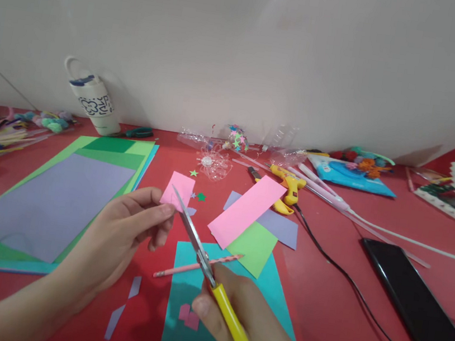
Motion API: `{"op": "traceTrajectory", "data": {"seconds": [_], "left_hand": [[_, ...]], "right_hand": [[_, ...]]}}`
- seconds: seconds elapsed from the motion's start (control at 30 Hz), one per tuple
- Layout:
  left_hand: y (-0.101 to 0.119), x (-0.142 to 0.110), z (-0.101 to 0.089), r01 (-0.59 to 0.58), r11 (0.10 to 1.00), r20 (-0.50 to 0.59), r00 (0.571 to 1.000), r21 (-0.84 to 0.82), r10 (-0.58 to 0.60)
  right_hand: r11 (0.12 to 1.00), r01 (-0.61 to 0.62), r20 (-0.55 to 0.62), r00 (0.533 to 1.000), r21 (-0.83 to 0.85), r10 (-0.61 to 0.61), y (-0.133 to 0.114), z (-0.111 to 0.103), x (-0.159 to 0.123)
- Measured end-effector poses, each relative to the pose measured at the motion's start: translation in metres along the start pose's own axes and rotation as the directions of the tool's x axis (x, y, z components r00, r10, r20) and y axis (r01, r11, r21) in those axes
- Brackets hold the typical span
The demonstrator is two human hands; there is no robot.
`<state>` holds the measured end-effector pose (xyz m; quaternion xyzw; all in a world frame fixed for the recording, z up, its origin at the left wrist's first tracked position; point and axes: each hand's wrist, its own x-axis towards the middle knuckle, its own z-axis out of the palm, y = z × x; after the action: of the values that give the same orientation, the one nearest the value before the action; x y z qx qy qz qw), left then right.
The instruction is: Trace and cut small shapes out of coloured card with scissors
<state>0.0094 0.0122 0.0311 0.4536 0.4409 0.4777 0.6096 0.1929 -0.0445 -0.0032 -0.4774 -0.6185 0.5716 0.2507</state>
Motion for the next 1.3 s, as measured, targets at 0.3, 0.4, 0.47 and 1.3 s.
{"op": "traceTrajectory", "data": {"seconds": [0.3, 0.4, 0.47, 1.3], "left_hand": [[0.001, 0.0, 0.0, 0.008, 1.0, -0.005, 1.0, 0.004, -0.008], [0.001, 0.0, 0.0, 0.012, 1.0, -0.01, 1.0, 0.002, -0.012], [0.001, 0.0, -0.001, 0.011, 1.0, -0.006, 1.0, 0.003, -0.011], [0.002, 0.0, 0.0, 0.016, 1.0, -0.016, 1.0, 0.01, -0.015]], "right_hand": [[1.0, -0.015, -0.008, 1.0, -0.012, 0.015, 0.0, -0.001, 0.0], [1.0, 0.002, -0.021, 1.0, -0.022, -0.002, -0.001, 0.0, -0.002], [0.999, 0.014, -0.05, 0.999, -0.04, -0.016, -0.002, 0.001, -0.004], [0.998, 0.005, -0.109, 0.994, -0.07, -0.013, 0.003, 0.002, 0.003]]}}
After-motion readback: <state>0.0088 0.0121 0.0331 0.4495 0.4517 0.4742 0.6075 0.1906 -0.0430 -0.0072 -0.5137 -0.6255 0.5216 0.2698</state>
